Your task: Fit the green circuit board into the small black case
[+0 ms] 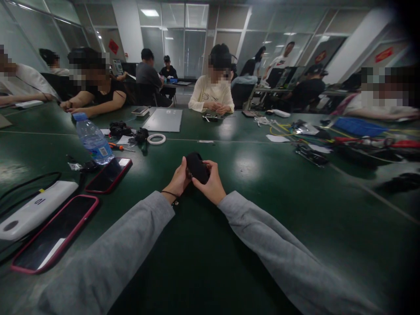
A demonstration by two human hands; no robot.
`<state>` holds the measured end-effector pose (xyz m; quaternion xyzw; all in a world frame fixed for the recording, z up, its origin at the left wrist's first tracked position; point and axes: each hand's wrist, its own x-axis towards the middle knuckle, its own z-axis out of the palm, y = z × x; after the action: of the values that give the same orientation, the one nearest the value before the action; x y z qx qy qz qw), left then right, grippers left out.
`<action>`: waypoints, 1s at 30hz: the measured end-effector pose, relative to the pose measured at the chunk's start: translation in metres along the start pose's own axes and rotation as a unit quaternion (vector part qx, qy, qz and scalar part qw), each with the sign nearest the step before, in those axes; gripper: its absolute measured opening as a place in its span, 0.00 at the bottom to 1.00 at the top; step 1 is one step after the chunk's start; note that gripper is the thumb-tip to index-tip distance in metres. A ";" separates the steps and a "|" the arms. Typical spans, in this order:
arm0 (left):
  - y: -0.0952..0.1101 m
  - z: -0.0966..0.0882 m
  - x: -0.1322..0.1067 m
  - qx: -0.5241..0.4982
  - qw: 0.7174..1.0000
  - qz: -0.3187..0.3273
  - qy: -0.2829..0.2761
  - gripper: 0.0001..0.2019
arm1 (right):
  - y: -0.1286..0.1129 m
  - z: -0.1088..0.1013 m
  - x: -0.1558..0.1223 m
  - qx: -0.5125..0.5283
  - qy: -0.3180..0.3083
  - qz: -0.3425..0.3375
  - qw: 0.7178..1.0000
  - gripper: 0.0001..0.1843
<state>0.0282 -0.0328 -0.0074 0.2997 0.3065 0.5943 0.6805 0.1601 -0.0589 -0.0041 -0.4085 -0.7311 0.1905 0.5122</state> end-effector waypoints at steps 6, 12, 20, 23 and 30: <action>0.002 0.004 -0.004 0.009 1.000 -0.002 -0.003 0.22 | -0.008 -0.004 0.001 -0.038 0.022 -0.009 0.999 0.37; 0.001 0.004 -0.005 0.032 0.999 0.027 0.013 0.18 | -0.003 -0.003 0.003 -0.029 -0.014 -0.003 0.999 0.38; 0.008 0.012 -0.013 0.053 0.998 0.029 0.030 0.19 | 0.004 0.001 0.003 0.068 -0.048 0.053 0.995 0.37; 0.009 0.012 -0.014 0.043 0.998 0.025 0.035 0.19 | 0.002 -0.001 0.003 0.061 -0.036 0.050 0.996 0.34; 0.009 0.007 -0.008 0.008 0.998 -0.019 0.057 0.24 | 0.002 -0.003 0.003 0.048 0.014 0.083 0.995 0.31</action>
<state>0.0271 -0.0399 0.0039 0.2645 0.3549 0.5951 0.6708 0.1631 -0.0553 -0.0028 -0.4456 -0.6775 0.2615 0.5235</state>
